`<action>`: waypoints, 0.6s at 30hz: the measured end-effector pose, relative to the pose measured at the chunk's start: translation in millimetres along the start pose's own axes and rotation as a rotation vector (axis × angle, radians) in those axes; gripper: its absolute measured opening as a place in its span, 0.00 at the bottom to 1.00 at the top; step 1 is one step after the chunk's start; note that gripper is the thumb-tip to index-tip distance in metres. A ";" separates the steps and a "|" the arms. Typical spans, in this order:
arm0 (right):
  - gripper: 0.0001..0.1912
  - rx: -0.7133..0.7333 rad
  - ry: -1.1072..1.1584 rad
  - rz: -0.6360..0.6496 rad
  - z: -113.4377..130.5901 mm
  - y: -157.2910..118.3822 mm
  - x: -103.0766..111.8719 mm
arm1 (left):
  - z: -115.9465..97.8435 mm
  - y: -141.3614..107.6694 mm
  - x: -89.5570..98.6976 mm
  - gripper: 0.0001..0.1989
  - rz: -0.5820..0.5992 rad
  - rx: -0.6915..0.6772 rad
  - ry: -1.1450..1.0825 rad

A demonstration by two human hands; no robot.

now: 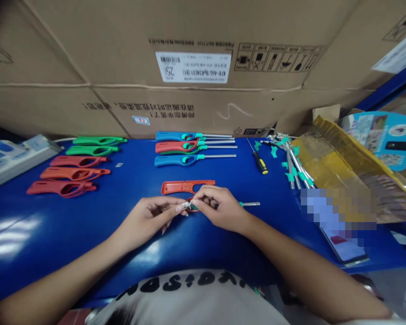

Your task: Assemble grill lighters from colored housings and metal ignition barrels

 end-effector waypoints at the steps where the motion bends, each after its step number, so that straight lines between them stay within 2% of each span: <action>1: 0.10 0.006 0.001 0.009 0.5 0.3 0.3 | -1.0 0.0 0.9 0.13 -0.001 -0.014 0.008; 6: 0.08 0.019 0.025 0.043 0.1 1.3 1.2 | -5.4 0.0 5.3 0.12 -0.009 -0.107 0.036; 18: 0.11 -0.001 0.068 0.072 -2.1 1.9 1.5 | -1.2 -0.9 0.6 0.13 0.011 -0.116 0.130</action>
Point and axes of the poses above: each hand's wrist, its own y-axis towards the middle knuckle, its own x-axis out of the back of the hand, z = x × y, the point moved 5 cm from there along y, towards the middle knuckle, and after that the axes turned 3 degrees about x, right-handed, at the moved point
